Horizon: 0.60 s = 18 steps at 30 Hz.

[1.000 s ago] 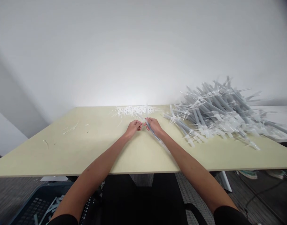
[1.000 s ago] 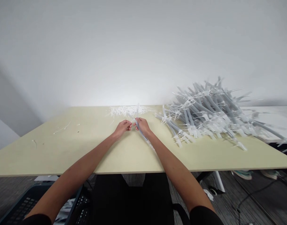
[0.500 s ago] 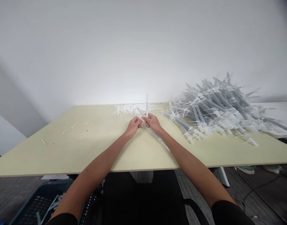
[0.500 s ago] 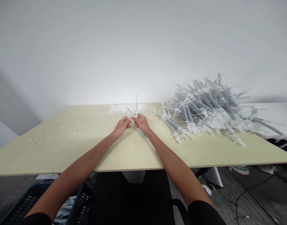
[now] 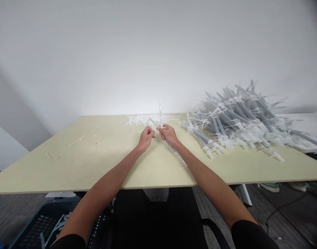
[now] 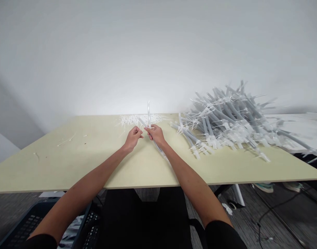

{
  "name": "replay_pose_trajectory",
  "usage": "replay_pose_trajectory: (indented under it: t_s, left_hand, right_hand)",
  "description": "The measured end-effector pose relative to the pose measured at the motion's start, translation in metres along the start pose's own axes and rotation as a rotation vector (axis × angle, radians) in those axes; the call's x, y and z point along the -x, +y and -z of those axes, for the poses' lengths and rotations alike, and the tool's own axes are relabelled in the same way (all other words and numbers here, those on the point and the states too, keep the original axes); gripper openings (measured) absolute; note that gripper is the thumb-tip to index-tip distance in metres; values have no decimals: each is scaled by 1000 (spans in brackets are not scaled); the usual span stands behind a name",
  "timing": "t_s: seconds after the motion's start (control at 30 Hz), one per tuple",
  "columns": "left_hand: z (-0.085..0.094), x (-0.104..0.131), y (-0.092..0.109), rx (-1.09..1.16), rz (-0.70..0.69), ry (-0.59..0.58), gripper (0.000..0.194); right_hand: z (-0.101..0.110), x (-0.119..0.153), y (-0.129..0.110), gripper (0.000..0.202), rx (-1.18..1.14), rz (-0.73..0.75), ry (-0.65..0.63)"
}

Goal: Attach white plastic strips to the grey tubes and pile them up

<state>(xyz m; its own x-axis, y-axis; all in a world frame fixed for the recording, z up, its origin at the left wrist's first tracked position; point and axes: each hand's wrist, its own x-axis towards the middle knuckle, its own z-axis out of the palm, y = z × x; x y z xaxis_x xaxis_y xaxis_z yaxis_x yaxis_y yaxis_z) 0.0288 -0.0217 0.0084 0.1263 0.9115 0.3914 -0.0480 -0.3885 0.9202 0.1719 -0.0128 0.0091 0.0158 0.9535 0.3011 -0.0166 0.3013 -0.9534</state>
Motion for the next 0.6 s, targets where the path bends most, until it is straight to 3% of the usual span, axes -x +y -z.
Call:
replay_pose_trajectory:
  t_s: [0.37, 0.6]
  left_hand:
    - [-2, 6, 6, -27, -18, -26, 10]
    - [4, 6, -5, 123, 195, -89, 17]
  right_hand:
    - [1, 0, -4, 40, -34, -40, 62]
    - [-1, 3, -2, 46, -56, -31, -21]
